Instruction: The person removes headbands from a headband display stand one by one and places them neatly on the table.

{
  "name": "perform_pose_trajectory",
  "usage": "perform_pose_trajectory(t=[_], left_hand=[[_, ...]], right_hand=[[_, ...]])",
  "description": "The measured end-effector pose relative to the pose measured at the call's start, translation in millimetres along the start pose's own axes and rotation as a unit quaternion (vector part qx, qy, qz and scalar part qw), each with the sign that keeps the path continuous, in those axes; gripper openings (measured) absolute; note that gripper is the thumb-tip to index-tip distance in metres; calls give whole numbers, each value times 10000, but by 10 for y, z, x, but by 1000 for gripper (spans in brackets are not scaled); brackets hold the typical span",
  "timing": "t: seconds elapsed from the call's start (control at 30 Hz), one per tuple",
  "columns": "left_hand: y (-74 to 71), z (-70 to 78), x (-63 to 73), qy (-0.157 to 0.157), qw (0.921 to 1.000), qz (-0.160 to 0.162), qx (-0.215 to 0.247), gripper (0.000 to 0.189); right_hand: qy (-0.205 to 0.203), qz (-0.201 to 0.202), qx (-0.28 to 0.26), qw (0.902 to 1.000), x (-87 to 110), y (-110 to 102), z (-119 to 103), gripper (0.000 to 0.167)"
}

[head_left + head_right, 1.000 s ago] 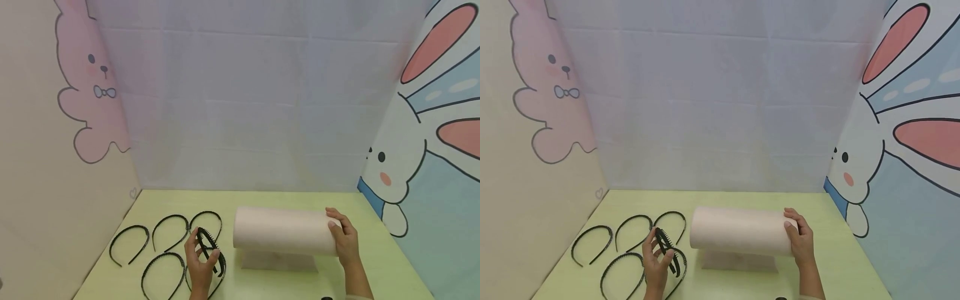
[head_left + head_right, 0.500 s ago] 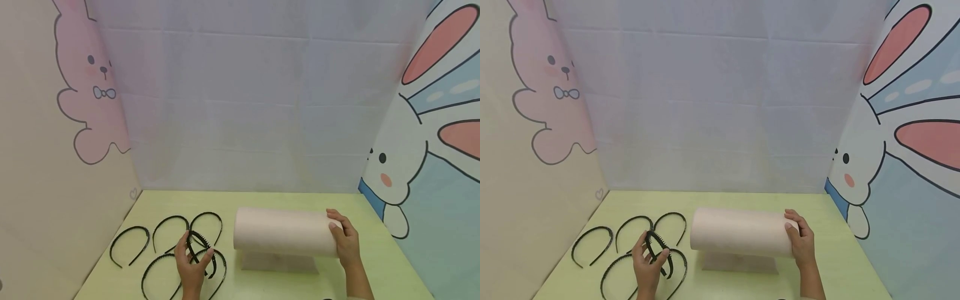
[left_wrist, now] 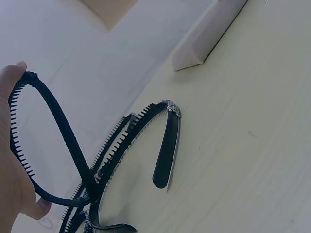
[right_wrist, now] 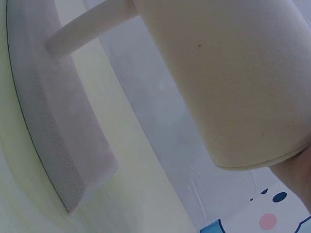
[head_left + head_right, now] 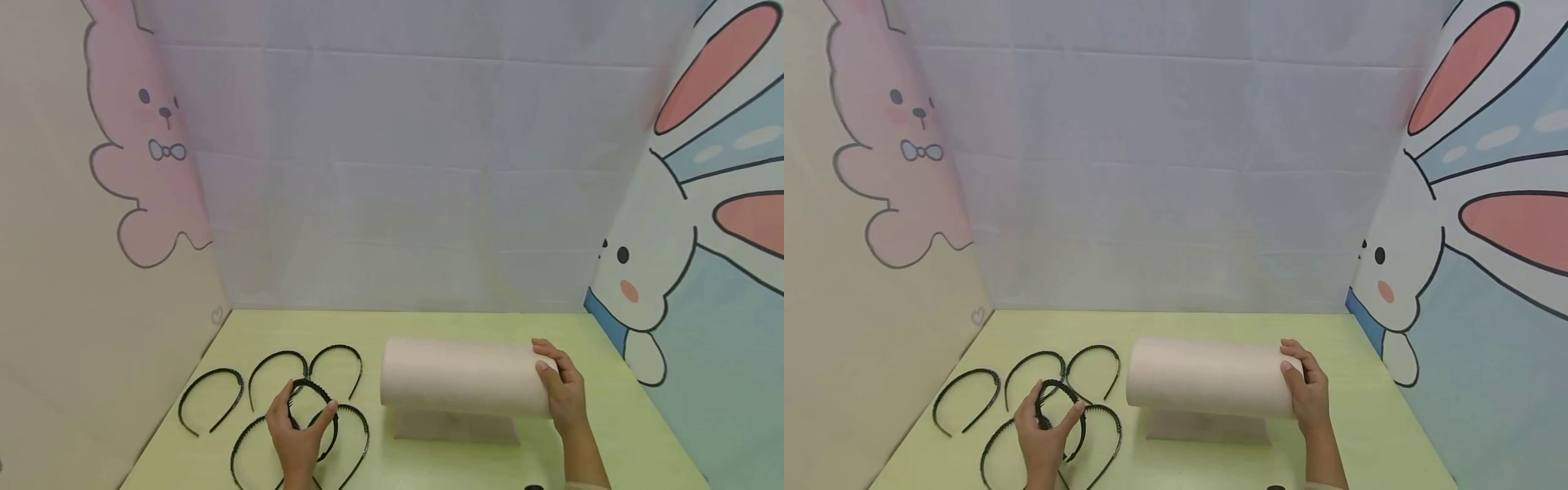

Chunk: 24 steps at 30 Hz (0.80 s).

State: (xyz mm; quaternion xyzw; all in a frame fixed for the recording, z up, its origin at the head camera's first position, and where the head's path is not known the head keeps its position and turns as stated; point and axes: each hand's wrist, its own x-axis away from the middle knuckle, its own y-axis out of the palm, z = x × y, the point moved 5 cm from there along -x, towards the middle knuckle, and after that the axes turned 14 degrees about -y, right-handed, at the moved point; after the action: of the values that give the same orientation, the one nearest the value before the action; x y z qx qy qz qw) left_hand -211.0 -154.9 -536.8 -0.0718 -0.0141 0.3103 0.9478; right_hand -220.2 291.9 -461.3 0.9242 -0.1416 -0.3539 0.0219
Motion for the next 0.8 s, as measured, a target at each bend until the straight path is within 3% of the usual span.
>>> perform_pose_trajectory(t=[0.27, 0.5, 0.8], left_hand=[[-106, 1, -29, -115, 9993, 223, -273, 90], [-332, 14, -120, -167, 9972, 462, -572, 88], [-660, -8, -169, -448, 9836, 778, -1566, 94]], right_hand=[[66, 62, 37, 10000, -7, 6, 3, 20], [64, 49, -20, 10000, -16, 9, 18, 20], [140, 102, 40, 9998, 0, 6, 8, 19]])
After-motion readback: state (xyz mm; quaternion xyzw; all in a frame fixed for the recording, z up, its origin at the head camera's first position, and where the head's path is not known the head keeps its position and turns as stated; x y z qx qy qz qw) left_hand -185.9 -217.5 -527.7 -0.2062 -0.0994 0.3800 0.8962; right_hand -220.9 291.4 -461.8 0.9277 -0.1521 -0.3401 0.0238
